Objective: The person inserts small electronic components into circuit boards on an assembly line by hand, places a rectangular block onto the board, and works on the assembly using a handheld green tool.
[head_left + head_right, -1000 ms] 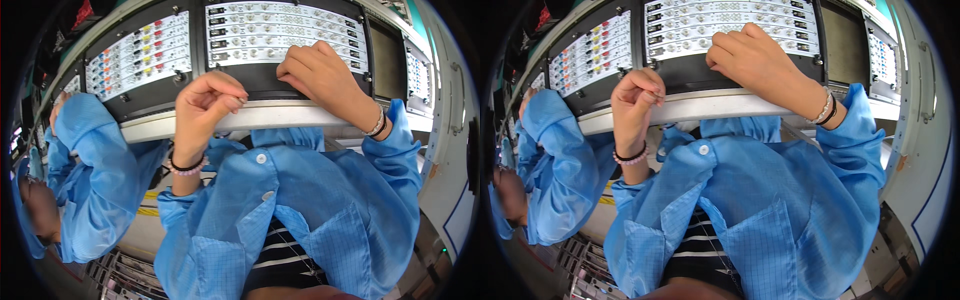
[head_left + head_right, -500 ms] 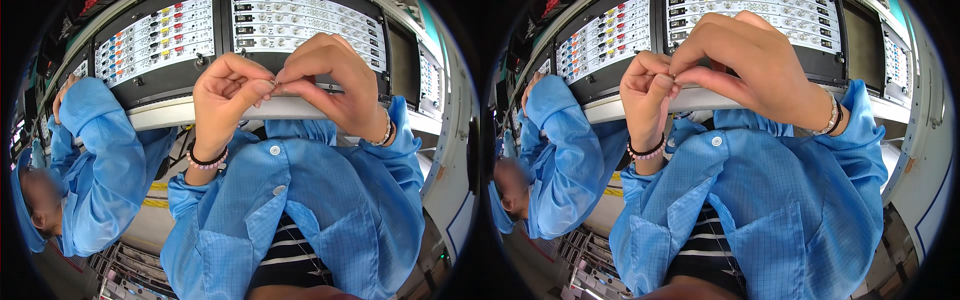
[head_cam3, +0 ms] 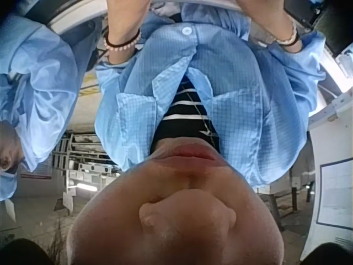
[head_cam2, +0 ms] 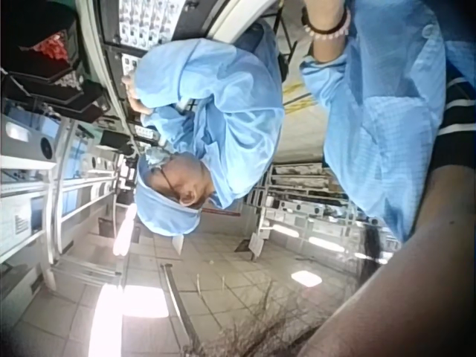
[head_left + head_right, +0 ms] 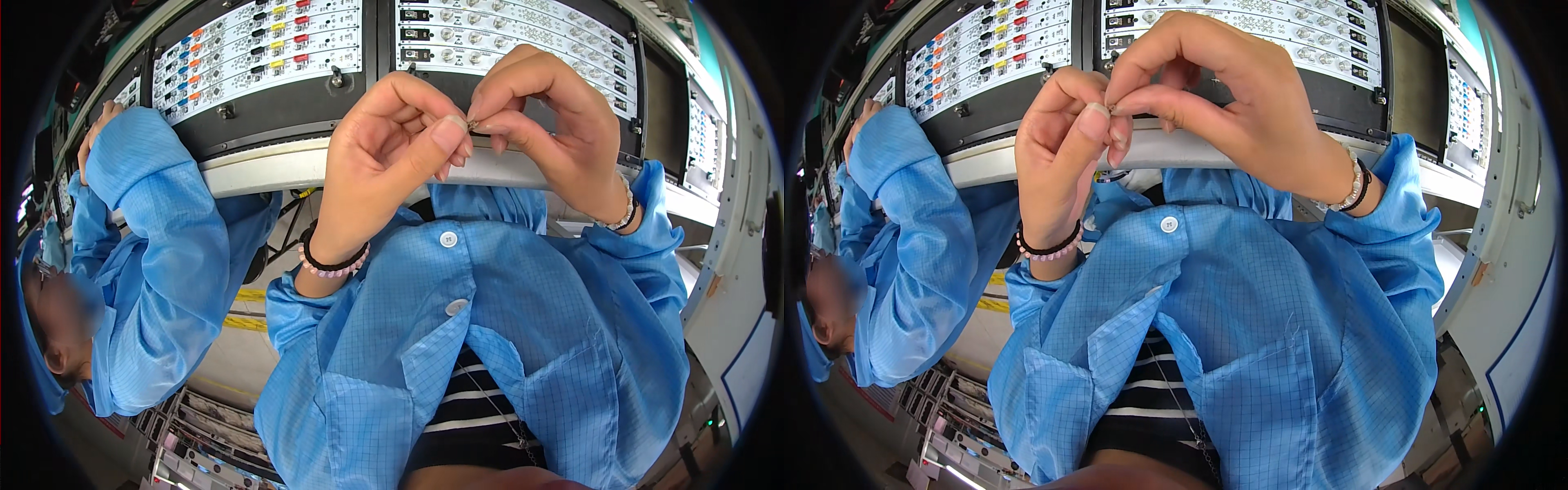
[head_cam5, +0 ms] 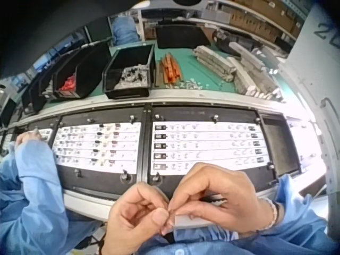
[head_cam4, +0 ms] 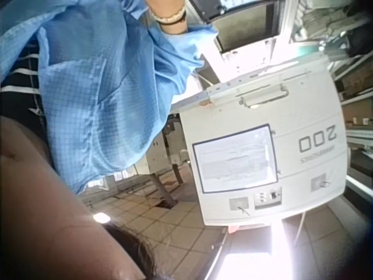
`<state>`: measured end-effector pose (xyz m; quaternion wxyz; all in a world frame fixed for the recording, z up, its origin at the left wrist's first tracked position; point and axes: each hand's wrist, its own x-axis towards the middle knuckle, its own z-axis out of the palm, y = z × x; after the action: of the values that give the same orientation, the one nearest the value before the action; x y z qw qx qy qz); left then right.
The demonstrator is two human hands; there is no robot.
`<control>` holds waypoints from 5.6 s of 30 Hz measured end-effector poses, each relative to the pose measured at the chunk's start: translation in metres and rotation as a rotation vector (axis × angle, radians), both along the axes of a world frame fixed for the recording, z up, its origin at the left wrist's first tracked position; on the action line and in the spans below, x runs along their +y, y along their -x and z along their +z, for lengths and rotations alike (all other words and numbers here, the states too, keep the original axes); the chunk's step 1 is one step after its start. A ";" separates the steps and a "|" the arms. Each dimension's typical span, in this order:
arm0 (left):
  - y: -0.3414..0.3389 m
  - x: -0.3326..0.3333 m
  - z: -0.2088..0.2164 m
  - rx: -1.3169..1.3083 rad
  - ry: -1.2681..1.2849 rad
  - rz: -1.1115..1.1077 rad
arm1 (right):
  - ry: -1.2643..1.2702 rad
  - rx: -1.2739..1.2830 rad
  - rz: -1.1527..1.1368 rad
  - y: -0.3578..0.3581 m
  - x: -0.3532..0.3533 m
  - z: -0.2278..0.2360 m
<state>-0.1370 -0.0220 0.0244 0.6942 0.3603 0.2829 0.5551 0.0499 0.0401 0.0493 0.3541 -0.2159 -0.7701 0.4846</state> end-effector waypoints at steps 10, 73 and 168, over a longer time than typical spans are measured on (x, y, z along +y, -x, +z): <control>0.005 0.000 -0.004 -0.041 0.001 -0.027 | 0.102 0.048 0.029 0.006 -0.001 -0.010; 0.038 0.000 -0.027 0.523 -0.181 0.251 | -0.437 -0.708 -0.358 0.052 0.026 -0.003; -0.002 0.032 -0.002 0.454 -0.094 -0.354 | 0.343 -0.001 -0.228 -0.023 0.007 -0.015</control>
<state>-0.1353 0.0098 0.0224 0.6819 0.5507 0.3378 0.3429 0.0729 0.0471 0.0340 0.3644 -0.3589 -0.6472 0.5653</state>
